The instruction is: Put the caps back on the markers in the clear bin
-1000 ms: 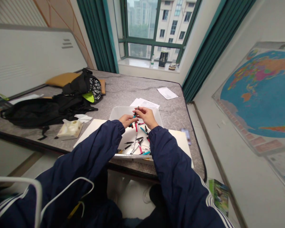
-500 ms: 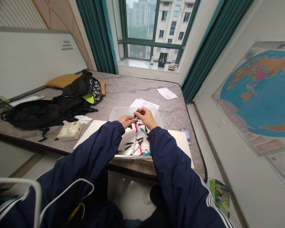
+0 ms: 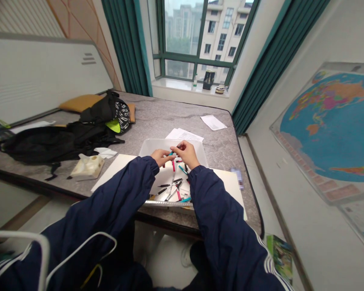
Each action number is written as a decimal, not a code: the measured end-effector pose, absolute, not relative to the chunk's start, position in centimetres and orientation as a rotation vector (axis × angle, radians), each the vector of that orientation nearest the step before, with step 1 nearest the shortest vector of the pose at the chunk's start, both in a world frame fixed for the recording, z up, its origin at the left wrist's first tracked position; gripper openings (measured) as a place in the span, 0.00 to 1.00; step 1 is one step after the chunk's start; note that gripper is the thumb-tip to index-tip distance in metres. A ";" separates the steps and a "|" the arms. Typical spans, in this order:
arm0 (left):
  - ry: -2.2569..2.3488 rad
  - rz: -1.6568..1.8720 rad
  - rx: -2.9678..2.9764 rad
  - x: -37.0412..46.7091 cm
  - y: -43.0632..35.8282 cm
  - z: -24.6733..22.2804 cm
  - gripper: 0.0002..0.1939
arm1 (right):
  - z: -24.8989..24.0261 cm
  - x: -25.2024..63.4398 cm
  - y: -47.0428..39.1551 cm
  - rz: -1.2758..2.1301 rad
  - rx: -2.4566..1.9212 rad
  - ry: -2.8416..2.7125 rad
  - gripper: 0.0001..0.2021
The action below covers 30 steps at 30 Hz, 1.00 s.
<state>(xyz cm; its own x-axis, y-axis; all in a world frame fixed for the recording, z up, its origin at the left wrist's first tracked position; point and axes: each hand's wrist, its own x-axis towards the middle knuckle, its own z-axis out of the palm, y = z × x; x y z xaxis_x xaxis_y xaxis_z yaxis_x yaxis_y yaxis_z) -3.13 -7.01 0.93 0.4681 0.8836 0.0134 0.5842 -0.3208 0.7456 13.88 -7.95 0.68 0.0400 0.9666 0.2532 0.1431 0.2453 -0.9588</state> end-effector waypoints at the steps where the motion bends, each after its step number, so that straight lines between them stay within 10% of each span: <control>1: 1.230 0.568 2.044 -3.2 -6.8 0.8 0.20 | 0.4 14.0 -7.9 0.904 -1.180 -1.368 0.24; 30: 1.334 0.567 2.227 -3.4 -5.5 -0.3 0.19 | -0.6 15.4 -7.4 0.826 -1.466 -1.573 0.28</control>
